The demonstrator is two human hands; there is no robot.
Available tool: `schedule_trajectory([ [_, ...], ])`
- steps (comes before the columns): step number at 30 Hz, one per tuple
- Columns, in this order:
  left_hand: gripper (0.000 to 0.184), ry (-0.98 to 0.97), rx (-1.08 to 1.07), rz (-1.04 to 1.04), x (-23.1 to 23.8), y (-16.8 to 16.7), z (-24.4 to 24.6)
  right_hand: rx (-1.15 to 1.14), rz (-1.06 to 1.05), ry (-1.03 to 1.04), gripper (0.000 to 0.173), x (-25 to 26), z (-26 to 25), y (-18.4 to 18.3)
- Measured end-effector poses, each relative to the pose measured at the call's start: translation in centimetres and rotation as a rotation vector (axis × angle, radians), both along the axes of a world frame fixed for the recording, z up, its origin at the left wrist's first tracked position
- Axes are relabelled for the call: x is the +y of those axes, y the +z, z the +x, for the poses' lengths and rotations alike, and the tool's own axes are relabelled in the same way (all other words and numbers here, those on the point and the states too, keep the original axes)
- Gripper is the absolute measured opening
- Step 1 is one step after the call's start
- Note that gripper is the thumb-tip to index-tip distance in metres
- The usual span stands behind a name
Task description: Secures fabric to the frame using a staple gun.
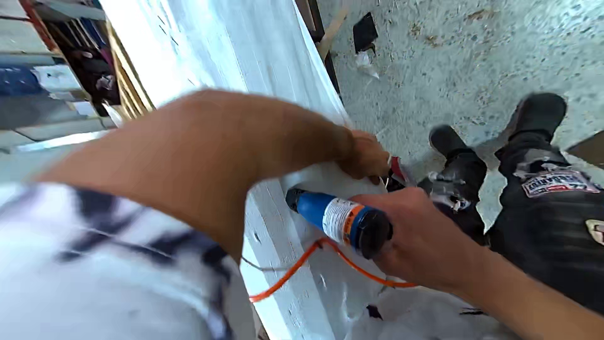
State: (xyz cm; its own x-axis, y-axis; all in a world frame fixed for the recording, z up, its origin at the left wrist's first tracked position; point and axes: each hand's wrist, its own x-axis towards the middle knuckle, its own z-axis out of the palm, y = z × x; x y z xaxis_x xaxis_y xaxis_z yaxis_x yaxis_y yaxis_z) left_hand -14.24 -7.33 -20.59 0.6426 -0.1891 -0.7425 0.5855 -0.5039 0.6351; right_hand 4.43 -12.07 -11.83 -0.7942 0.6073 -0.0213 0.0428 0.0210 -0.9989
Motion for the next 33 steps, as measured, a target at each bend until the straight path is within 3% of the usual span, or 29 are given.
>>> schedule_trajectory([
  [1, 0.02, 0.018, 0.055, -0.006, 0.5, -0.1, 0.3, -0.006, -0.012, -0.003, 0.021, 0.1, -0.2, -0.2],
  [3, 0.042, 0.058, 0.216, -0.045, 2.3, -0.6, 1.1, -0.007, -0.055, -0.023, 0.018, -0.1, 0.4, -0.7],
  [6, 0.06, -0.01, 0.374, -0.004, 9.0, 0.9, -0.3, 0.031, -0.151, -0.079, 0.024, 0.4, 1.8, -1.9],
  [9, 0.05, -0.236, 0.596, 0.114, 15.3, 3.3, -5.4, 0.076, -0.217, -0.051, 0.027, 1.6, 2.1, -2.6],
  [11, 0.038, -0.192, 0.524, 0.119, 16.9, 3.9, -7.4, 0.083, -0.244, -0.03, 0.026, 2.5, 1.5, -2.7],
  [14, 0.033, -0.057, 0.276, 0.166, 16.1, 2.9, -8.9, 0.05, -0.223, -0.022, 0.028, 3.7, 0.6, -2.6],
  [18, 0.018, -0.046, 0.085, 0.092, 16.2, 1.6, -9.8, 0.067, -0.214, 0.007, 0.033, 5.1, -0.9, -2.7],
  [24, 0.018, 0.014, -0.022, 0.063, 16.4, 0.5, -10.7, -0.004, -0.135, 0.039, 0.022, 7.6, -4.0, -2.0],
  [33, 0.021, 0.01, -0.027, -0.008, 16.7, -0.4, -11.1, 0.025, -0.116, -0.091, 0.014, 15.1, -9.2, -1.2],
])
